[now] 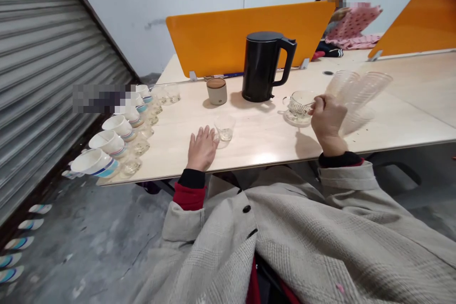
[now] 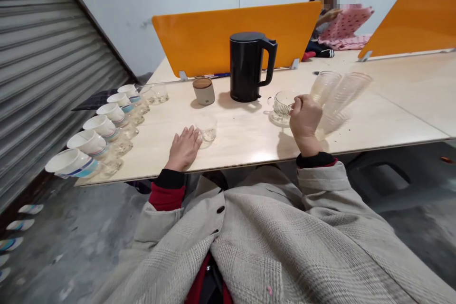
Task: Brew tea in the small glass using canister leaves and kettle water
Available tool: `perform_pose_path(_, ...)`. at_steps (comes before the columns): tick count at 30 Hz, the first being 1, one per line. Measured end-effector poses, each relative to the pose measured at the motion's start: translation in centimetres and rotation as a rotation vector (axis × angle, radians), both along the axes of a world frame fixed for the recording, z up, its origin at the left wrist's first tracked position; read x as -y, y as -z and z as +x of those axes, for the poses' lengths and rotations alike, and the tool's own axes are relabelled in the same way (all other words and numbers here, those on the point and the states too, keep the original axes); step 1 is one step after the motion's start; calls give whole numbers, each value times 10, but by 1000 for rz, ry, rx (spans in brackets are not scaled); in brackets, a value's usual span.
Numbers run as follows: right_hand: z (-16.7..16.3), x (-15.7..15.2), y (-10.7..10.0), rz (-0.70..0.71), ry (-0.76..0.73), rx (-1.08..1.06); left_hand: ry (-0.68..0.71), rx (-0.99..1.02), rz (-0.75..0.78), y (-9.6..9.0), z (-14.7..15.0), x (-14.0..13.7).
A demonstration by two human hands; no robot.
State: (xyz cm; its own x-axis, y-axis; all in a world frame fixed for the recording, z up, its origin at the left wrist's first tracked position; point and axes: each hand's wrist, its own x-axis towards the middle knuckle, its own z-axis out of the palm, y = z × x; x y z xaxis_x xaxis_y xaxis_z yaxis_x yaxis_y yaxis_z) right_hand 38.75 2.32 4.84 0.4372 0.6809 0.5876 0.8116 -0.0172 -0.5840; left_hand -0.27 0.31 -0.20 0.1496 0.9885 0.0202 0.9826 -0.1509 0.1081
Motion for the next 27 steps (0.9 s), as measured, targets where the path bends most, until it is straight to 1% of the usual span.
perform_pose_path(2,-6,8,-5,125,3,-70,5,7,-1,-1,0,1)
perform_pose_path(3,-11,14,-10,197,-24,-97,6,14,-3,-2,0,1)
perform_pose_path(6,-35,35,-26,376,-214,-183,8,35,-3,-3,2,3)
perform_pose_path(7,-46,41,-33,407,-297,-220,7,41,-2,-4,2,4)
perform_pose_path(8,-57,46,-39,408,-387,-256,6,46,0,-4,2,4)
perform_pose_path(10,-79,52,-49,366,-537,-304,5,51,2,-5,3,5)
perform_pose_path(12,-100,51,-55,282,-647,-311,6,51,1,-5,3,5)
perform_pose_path(15,-124,40,-59,135,-785,-282,11,52,7,-3,3,5)
perform_pose_path(19,-148,18,-60,-30,-952,-205,17,63,17,0,2,5)
perform_pose_path(22,-161,6,-60,-159,-1023,-120,20,56,24,1,2,4)
perform_pose_path(24,-168,1,-58,-231,-1040,-85,21,47,28,2,2,3)
perform_pose_path(25,-171,0,-57,-245,-1034,-85,22,44,27,2,2,3)
perform_pose_path(27,-173,-1,-54,-223,-996,-105,22,44,27,2,2,3)
